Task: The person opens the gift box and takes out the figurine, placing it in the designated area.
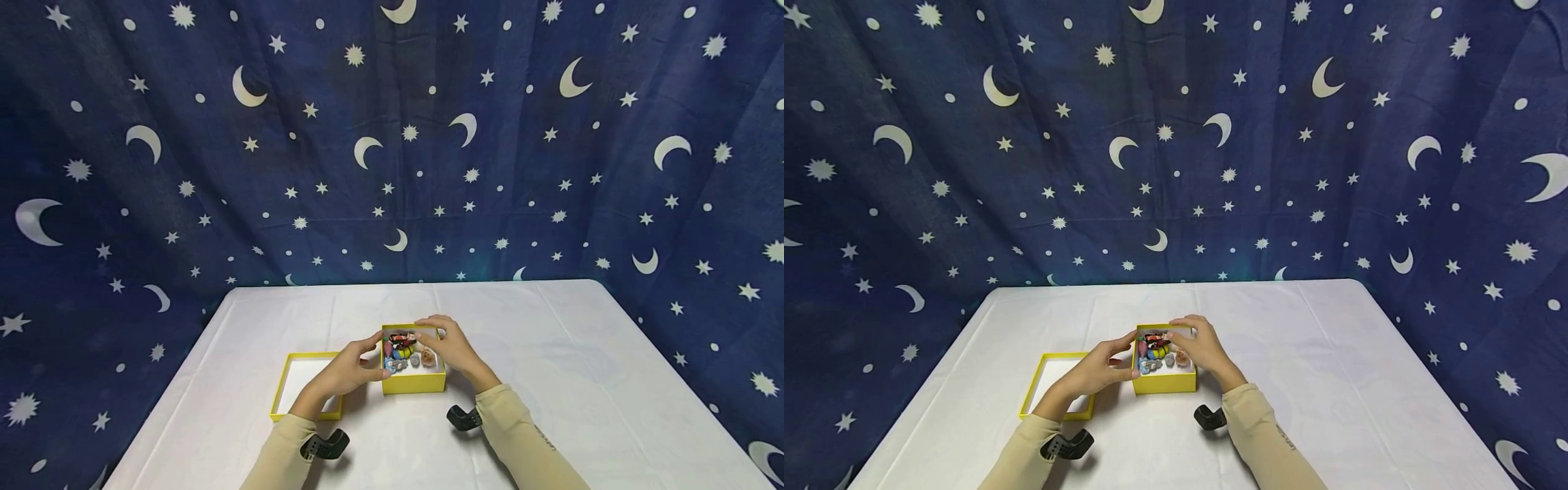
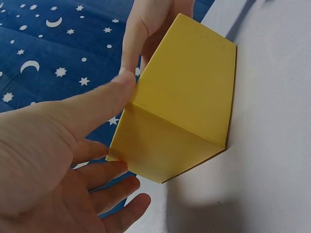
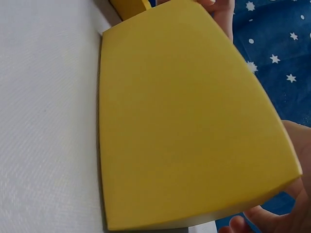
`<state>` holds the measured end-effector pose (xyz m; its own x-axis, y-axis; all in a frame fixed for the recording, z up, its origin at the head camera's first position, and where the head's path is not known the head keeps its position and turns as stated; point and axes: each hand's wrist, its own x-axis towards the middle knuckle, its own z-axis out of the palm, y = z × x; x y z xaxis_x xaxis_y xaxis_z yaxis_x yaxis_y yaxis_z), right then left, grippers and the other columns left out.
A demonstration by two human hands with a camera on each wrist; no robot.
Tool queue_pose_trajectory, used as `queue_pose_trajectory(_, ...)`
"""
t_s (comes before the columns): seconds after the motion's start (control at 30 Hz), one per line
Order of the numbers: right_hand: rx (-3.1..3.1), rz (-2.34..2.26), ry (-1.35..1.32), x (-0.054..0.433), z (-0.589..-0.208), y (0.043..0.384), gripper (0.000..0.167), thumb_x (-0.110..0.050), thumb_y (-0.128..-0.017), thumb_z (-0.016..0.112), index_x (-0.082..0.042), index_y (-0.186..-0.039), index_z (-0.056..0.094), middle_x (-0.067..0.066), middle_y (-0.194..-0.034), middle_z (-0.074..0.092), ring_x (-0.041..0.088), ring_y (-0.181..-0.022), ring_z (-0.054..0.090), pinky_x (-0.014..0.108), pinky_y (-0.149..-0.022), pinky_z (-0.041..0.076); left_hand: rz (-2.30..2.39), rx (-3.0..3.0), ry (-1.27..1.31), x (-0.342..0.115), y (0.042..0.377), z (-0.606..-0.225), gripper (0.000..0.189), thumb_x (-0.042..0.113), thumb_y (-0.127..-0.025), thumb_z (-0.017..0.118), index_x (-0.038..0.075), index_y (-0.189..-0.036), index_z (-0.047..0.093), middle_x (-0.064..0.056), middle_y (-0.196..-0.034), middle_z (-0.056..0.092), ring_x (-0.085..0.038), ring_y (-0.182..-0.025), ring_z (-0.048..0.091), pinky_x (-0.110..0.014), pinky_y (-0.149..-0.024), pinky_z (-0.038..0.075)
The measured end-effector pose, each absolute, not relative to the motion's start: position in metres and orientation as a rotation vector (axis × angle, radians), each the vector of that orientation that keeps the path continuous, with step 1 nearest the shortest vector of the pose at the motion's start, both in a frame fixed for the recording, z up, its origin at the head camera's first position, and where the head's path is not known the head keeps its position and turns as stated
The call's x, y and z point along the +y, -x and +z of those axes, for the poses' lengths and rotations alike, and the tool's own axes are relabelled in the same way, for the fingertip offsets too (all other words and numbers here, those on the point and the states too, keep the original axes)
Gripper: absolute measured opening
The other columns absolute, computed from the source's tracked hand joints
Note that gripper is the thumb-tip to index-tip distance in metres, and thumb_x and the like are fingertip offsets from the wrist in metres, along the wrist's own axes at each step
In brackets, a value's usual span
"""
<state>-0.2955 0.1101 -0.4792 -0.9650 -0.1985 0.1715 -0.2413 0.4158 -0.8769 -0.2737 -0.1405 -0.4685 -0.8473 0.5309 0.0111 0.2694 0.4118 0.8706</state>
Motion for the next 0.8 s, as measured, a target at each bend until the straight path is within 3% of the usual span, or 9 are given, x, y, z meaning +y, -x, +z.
queue_pose_trajectory(0.17,-2.639,1.596,-0.387,0.109,-0.482,0.295,0.029,-0.016,-0.097,0.067,0.000,-0.121,0.072,0.032,-0.146,0.048,0.049,-0.141,0.040,0.069,-0.116,0.030,1.400,2.408,-0.656,-0.140,0.274,-0.470,0.080,0.015,-0.093,0.074,-0.001,-0.157,0.030,-0.019,-0.164,0.031,-0.049,-0.146,0.036,-0.056,-0.113,0.043)
queue_pose_trajectory(0.4,-2.677,1.497,-0.353,0.106,-0.483,0.295,0.029,-0.015,-0.092,0.071,0.004,-0.114,0.074,0.031,-0.136,0.057,0.050,-0.133,0.049,0.065,-0.114,0.035,1.400,2.404,-0.666,-0.139,0.273,-0.471,0.080,0.014,-0.093,0.074,0.000,-0.157,0.030,-0.019,-0.165,0.031,-0.050,-0.145,0.038,-0.056,-0.113,0.044)
queue_pose_trajectory(0.53,-2.709,1.448,-0.316,0.105,-0.482,0.295,0.030,-0.016,-0.092,0.072,0.005,-0.112,0.075,0.034,-0.140,0.055,0.052,-0.135,0.047,0.065,-0.115,0.035,1.402,2.401,-0.668,-0.140,0.273,-0.471,0.079,0.013,-0.093,0.074,0.000,-0.158,0.030,-0.018,-0.165,0.030,-0.051,-0.145,0.037,-0.055,-0.113,0.044)
queue_pose_trajectory(0.8,-2.780,1.371,-0.208,0.099,-0.482,0.297,0.033,-0.023,-0.089,0.076,0.002,-0.112,0.076,0.026,-0.133,0.062,0.046,-0.130,0.053,0.062,-0.112,0.040,1.395,2.404,-0.679,-0.140,0.274,-0.469,0.080,0.013,-0.093,0.074,0.000,-0.158,0.029,-0.019,-0.165,0.030,-0.049,-0.143,0.041,-0.054,-0.112,0.045)
